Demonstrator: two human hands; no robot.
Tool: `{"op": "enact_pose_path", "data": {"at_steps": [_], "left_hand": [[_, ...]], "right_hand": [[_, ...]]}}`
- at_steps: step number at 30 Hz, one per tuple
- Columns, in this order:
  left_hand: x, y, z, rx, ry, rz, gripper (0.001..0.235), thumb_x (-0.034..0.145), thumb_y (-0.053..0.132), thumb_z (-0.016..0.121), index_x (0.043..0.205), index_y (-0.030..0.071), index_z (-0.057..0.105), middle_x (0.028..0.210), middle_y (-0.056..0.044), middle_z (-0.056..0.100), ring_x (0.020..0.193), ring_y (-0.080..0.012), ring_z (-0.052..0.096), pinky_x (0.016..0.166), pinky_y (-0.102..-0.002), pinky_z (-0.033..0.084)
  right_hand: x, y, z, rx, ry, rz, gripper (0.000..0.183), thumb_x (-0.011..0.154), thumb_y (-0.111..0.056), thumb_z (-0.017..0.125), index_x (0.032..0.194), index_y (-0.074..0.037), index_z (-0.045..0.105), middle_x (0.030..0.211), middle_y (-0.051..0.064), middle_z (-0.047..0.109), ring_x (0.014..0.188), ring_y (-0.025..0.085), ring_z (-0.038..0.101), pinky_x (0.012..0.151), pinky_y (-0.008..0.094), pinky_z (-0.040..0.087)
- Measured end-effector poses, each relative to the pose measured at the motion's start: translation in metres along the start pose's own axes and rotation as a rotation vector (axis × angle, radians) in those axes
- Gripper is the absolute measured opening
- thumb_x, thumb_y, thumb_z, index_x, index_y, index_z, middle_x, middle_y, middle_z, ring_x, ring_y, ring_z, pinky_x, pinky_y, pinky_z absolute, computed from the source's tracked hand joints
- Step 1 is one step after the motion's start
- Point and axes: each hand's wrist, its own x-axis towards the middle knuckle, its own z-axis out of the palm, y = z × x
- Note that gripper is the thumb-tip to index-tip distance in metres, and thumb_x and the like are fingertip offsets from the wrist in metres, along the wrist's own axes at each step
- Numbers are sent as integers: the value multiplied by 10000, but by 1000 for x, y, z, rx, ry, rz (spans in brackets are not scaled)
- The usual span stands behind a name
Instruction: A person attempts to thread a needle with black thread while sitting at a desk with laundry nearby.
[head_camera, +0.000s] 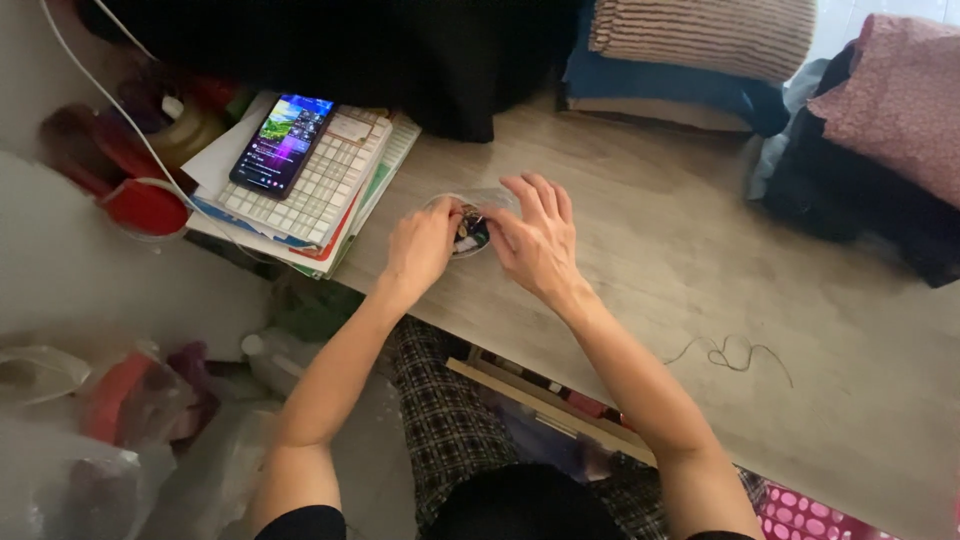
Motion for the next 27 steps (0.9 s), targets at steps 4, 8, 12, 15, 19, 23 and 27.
{"op": "enact_pose_path", "data": {"at_steps": [4, 8, 12, 15, 19, 23, 27], "left_hand": [[3, -7, 9, -17, -43, 5, 161, 846, 187, 467, 954, 118, 565, 870, -154, 623, 814, -342, 604, 681, -451, 477], [-9, -8, 8, -34, -83, 60, 197, 805, 113, 529, 998, 88, 560, 938, -156, 608, 888, -332, 584, 741, -437, 462], [-20, -8, 18, 10, -45, 202, 173, 794, 132, 495, 933, 107, 596, 1005, -130, 587, 831, -308, 602, 674, -389, 490], [-31, 3, 16, 2, -16, 279, 184, 788, 105, 484, 892, 55, 627, 1068, -173, 555, 828, -353, 592, 673, -411, 491], [-35, 3, 51, 77, 39, 349, 190, 783, 130, 475, 869, 89, 639, 1047, -137, 567, 768, -320, 613, 612, -388, 516], [-58, 30, 39, 38, -2, 380, 213, 792, 67, 455, 905, 88, 634, 1067, -155, 549, 749, -285, 622, 605, -322, 523], [-77, 37, 36, -57, 162, 445, 214, 800, 57, 455, 963, 108, 585, 1069, -80, 502, 786, -254, 584, 627, -323, 509]], "right_hand": [[-9, 14, 25, 45, -129, 219, 371, 728, -256, 603, 1069, -215, 461, 861, 22, 563, 825, 225, 586, 852, 384, 343], [-14, 16, 22, 9, -87, 192, 280, 726, -197, 594, 985, -216, 491, 692, -33, 586, 713, 160, 608, 801, 349, 375], [-15, 12, 8, 31, 10, 169, 182, 686, -154, 640, 813, -181, 514, 626, -28, 586, 629, 153, 602, 736, 305, 407], [-22, 19, 1, 22, -2, 140, 157, 674, -122, 630, 728, -179, 494, 597, -21, 539, 594, 163, 578, 709, 302, 407], [-27, 15, -23, 6, -37, 87, 148, 739, -101, 587, 659, -215, 536, 761, -61, 556, 662, 125, 571, 699, 271, 390], [-39, 15, -47, -58, -76, 101, 164, 728, -77, 583, 695, -237, 598, 861, -42, 567, 644, 107, 553, 684, 276, 371], [-49, 17, -63, -158, -105, 101, 181, 737, -63, 567, 781, -231, 619, 894, -36, 562, 626, 106, 550, 711, 260, 366]]}}
